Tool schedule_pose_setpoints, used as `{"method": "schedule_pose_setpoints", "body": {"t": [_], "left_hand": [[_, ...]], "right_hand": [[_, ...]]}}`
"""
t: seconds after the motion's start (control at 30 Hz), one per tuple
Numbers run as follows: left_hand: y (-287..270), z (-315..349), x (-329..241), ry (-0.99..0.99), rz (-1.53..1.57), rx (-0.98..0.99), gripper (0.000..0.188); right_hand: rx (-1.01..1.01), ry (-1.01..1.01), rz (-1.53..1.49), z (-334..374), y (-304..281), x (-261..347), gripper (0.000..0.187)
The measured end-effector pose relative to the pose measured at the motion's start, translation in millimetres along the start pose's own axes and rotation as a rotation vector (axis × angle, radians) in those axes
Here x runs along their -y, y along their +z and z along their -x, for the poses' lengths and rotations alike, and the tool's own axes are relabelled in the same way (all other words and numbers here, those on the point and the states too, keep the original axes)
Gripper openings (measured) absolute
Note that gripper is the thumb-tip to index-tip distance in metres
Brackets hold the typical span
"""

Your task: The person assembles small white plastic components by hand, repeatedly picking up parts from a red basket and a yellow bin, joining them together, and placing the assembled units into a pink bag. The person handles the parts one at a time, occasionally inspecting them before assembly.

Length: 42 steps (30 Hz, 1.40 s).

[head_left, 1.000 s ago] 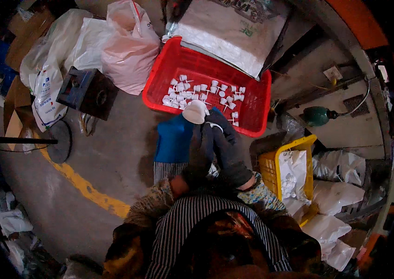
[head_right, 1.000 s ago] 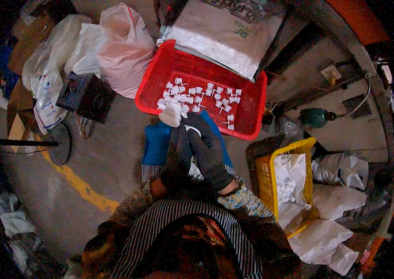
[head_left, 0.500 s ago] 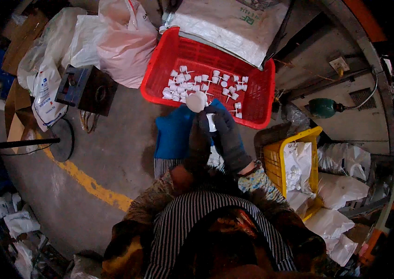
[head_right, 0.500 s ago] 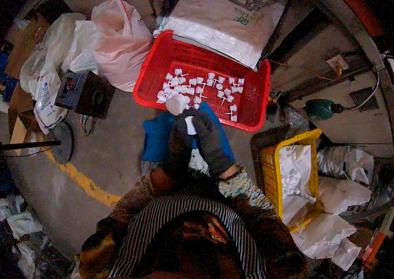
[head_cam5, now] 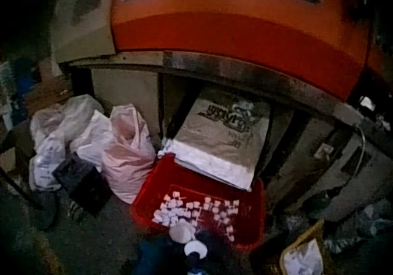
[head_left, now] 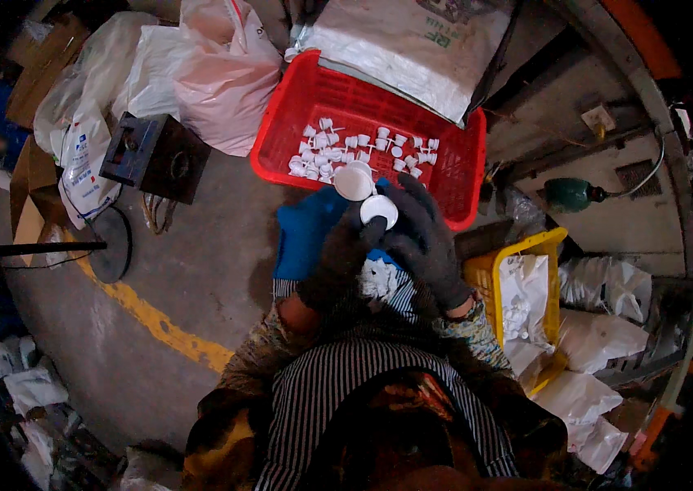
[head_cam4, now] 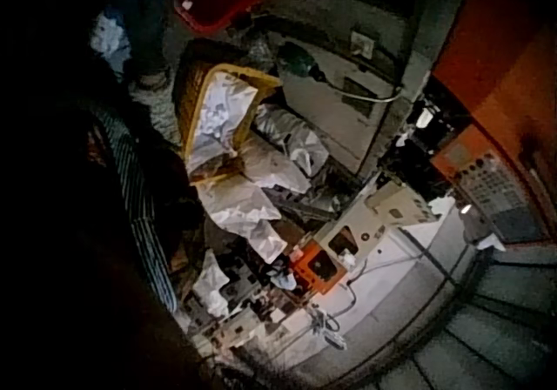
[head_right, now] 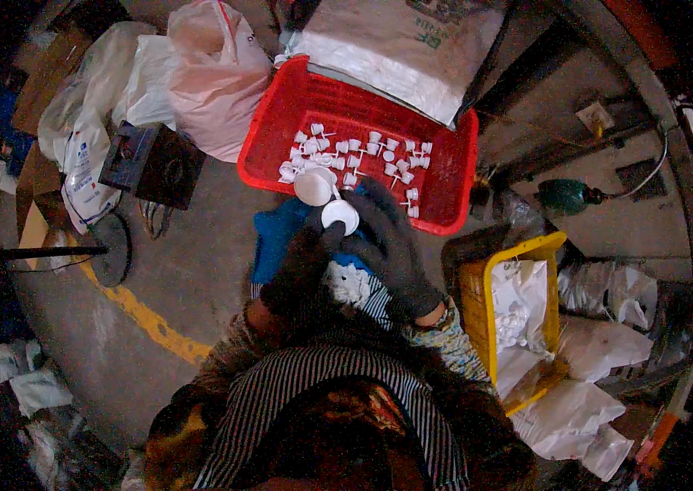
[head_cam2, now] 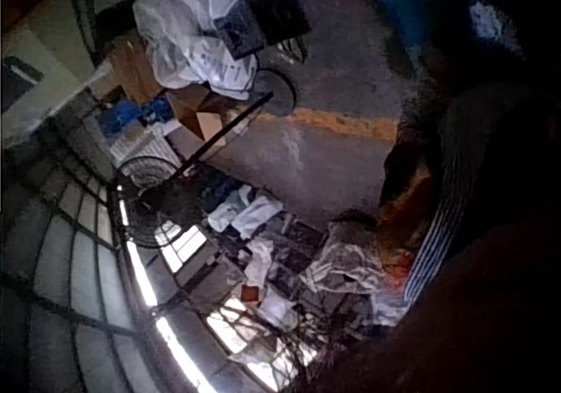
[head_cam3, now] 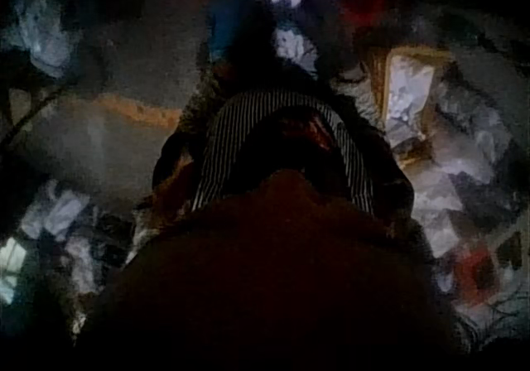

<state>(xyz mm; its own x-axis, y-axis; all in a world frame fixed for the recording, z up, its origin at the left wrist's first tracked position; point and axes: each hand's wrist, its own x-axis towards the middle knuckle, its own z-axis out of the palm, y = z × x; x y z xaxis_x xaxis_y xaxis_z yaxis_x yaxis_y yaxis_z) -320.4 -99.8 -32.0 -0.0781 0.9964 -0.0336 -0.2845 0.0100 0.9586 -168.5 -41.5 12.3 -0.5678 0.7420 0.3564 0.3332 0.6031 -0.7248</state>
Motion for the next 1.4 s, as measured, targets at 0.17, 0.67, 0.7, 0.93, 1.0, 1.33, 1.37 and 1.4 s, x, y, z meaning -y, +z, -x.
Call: {"method": "schedule_pose_setpoints", "body": {"t": [0.17,0.67,0.7,0.93,1.0,1.33,1.37,1.4], "left_hand": [[-2.1,11.7,-16.6,0.015,0.181,0.039,0.039],[-24.0,22.6,-19.4,0.069,0.002,-0.135,0.038],[-26.5,21.9,-18.2,0.124,-0.038,-0.121,0.039],[-32.1,29.2,-21.1,0.32,-0.117,-0.079,0.053],[-39.8,27.6,-34.9,0.297,-0.253,-0.079,0.052],[-50.4,21.9,-52.2,0.222,-0.109,0.056,0.042],[-50.1,20.5,-50.7,0.189,-0.042,0.092,0.044],[-48.4,21.8,-51.4,0.217,-0.127,0.083,0.046]], "right_hand": [[0.096,-0.176,0.325,-0.3,-12.5,7.5,0.045],[-0.06,-0.197,0.296,2.3,12.3,32.9,0.025],[-0.056,-0.164,0.299,2.1,13.9,34.2,0.025],[-0.04,-0.055,0.062,1.6,13.9,40.2,0.035],[-0.028,-0.061,0.045,-5.7,7.5,44.6,0.036],[0.061,-0.034,0.091,-23.5,-1.6,60.7,0.032],[0.054,0.019,0.051,-25.8,-1.6,63.1,0.031],[0.047,0.072,0.012,-27.6,-1.1,63.9,0.03]]}}
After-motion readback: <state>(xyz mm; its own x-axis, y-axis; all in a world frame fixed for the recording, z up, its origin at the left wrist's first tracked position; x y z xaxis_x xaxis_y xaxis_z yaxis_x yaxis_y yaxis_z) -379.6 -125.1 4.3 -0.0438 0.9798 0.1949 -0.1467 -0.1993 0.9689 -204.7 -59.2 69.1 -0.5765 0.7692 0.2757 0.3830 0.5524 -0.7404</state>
